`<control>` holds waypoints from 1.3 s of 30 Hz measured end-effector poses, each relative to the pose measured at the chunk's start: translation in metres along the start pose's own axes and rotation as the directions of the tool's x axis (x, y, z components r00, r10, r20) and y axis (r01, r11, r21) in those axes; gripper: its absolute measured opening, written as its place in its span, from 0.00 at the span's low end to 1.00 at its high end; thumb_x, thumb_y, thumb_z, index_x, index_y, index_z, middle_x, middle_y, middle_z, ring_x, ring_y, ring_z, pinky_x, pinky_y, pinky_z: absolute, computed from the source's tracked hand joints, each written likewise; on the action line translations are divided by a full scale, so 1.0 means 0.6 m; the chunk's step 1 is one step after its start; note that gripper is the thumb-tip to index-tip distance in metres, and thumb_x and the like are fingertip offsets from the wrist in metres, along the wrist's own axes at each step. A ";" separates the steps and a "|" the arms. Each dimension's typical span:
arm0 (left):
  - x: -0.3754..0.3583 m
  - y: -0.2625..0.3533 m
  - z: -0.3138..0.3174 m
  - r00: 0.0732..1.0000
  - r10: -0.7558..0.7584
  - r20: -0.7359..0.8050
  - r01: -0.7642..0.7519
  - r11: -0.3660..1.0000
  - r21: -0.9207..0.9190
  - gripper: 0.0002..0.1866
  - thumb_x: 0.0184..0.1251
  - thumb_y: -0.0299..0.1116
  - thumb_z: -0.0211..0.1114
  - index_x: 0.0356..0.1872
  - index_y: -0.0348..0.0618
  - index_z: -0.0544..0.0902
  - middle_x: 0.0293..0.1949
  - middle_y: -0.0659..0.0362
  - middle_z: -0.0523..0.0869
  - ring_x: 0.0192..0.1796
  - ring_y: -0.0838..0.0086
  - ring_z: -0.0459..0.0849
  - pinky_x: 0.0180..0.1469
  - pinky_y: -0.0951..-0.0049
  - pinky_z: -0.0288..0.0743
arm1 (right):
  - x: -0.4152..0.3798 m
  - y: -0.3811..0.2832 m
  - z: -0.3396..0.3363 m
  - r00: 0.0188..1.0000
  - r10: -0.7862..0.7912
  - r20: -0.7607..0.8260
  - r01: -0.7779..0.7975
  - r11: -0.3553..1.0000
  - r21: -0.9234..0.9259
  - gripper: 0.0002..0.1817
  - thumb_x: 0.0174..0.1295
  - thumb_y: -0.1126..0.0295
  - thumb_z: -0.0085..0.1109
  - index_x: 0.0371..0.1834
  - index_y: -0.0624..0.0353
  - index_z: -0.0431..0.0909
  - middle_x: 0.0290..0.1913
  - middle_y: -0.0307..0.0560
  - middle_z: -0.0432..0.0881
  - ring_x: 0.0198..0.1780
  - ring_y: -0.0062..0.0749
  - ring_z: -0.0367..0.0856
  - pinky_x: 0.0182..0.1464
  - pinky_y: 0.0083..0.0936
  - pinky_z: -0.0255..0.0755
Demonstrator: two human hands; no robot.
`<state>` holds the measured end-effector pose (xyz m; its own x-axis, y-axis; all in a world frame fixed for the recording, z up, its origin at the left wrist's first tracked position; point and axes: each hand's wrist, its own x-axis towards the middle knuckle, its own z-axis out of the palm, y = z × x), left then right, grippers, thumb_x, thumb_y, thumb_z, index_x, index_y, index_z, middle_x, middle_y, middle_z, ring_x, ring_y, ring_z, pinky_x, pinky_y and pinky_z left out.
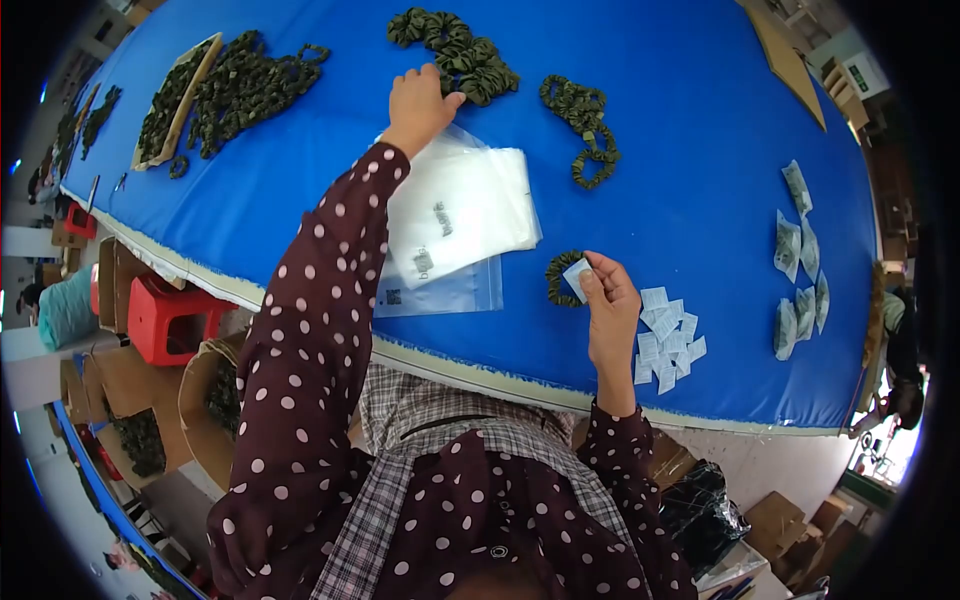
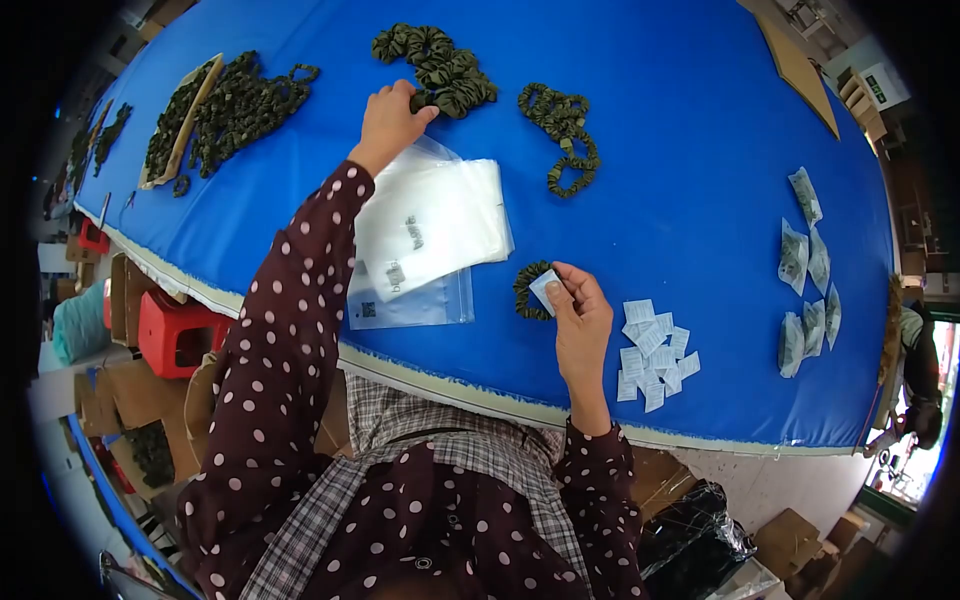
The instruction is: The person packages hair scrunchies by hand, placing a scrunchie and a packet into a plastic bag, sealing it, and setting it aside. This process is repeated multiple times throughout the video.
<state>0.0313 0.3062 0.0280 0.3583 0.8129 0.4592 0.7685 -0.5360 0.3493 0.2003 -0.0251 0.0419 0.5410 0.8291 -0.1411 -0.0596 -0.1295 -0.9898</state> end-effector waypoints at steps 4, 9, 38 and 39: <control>0.024 -0.035 0.040 0.993 -0.082 0.082 0.051 0.945 0.323 0.15 0.64 0.31 0.66 0.49 0.32 0.83 0.42 0.44 0.87 0.43 0.55 0.84 0.50 0.62 0.79 | -0.002 0.011 -0.010 0.998 0.055 -0.022 -0.055 0.998 -0.011 0.16 0.71 0.73 0.64 0.59 0.68 0.80 0.48 0.50 0.87 0.44 0.26 0.84 0.50 0.18 0.77; 0.031 -0.023 -0.017 0.965 -0.260 0.046 0.256 0.878 -0.403 0.16 0.70 0.30 0.58 0.54 0.32 0.81 0.45 0.43 0.86 0.46 0.55 0.85 0.52 0.62 0.80 | 0.006 -0.001 -0.011 0.998 0.052 -0.025 -0.053 0.998 -0.028 0.15 0.70 0.74 0.64 0.58 0.68 0.80 0.47 0.49 0.87 0.44 0.25 0.84 0.50 0.17 0.77; -0.416 0.220 -0.146 1.000 0.022 -0.009 -0.022 0.996 -0.092 0.20 0.68 0.32 0.67 0.58 0.37 0.78 0.52 0.52 0.84 0.50 0.58 0.79 0.58 0.59 0.72 | -0.100 0.006 -0.036 0.995 0.005 0.097 0.008 0.990 -0.142 0.20 0.75 0.66 0.62 0.64 0.67 0.76 0.48 0.45 0.84 0.43 0.24 0.80 0.47 0.17 0.74; -0.426 0.215 -0.150 1.000 0.021 -0.006 -0.022 0.996 -0.090 0.20 0.68 0.32 0.67 0.58 0.37 0.78 0.52 0.52 0.84 0.50 0.58 0.79 0.58 0.59 0.72 | -0.098 0.005 -0.044 0.995 0.009 0.097 0.004 0.990 -0.141 0.20 0.75 0.66 0.62 0.64 0.67 0.76 0.48 0.45 0.84 0.43 0.24 0.80 0.47 0.17 0.74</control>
<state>-0.0085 0.0088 0.0293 0.3715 0.8001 0.4710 0.7097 -0.5718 0.4116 0.1903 -0.0887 0.0478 0.4568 0.8766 -0.1516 0.0616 -0.2012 -0.9776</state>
